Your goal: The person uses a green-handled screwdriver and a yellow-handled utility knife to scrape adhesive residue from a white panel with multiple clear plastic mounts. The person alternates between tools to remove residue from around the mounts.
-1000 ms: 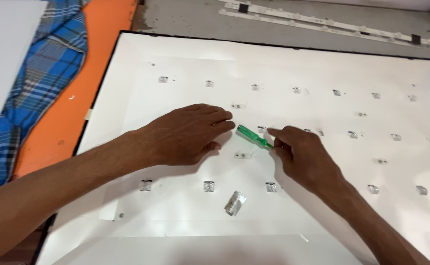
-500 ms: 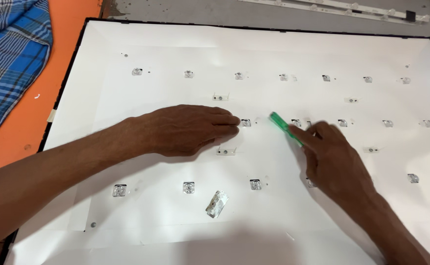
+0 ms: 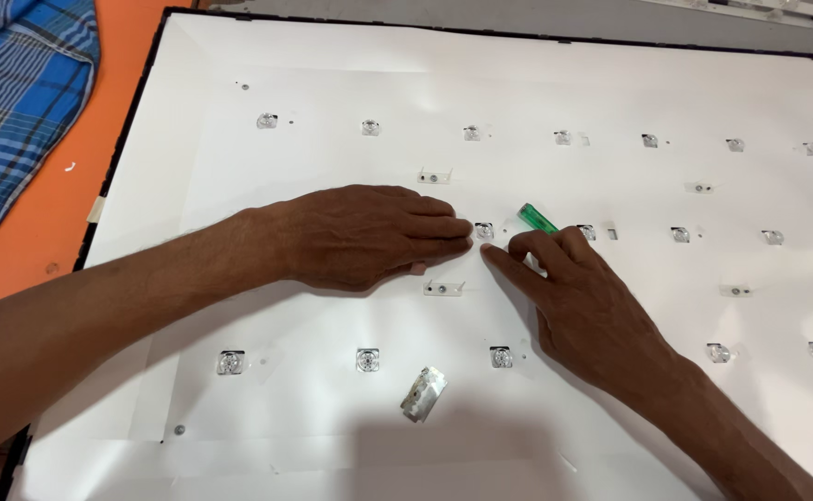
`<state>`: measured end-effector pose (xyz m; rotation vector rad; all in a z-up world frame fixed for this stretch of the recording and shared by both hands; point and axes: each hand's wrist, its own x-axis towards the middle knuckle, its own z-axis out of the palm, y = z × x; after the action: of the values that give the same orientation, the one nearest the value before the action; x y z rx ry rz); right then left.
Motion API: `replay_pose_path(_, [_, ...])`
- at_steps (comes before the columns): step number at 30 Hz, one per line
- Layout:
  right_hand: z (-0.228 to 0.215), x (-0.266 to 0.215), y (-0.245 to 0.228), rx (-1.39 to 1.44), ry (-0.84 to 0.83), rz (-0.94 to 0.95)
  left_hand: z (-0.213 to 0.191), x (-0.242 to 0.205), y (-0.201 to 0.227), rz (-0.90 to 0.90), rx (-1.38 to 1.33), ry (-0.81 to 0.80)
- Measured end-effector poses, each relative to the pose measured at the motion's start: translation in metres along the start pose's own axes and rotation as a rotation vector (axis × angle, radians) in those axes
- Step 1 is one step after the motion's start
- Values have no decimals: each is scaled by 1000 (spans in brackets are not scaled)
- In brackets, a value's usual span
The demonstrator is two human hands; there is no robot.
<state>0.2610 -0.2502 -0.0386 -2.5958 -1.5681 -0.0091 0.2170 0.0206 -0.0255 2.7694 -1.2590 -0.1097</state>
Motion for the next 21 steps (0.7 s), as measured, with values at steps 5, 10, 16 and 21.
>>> replay_pose_path(5, [4, 3, 0, 91, -5, 44, 0, 1, -1, -103, 1, -219])
replay_pose_path(10, [3, 1, -2, 104, 76, 13, 17, -1, -8, 58, 90, 104])
replay_pose_path(16, [6, 3, -3, 79, 92, -20, 24, -2, -13, 69, 90, 31])
replay_pose_path(21, [7, 5, -2, 88, 84, -17, 19, 1, -12, 54, 98, -36])
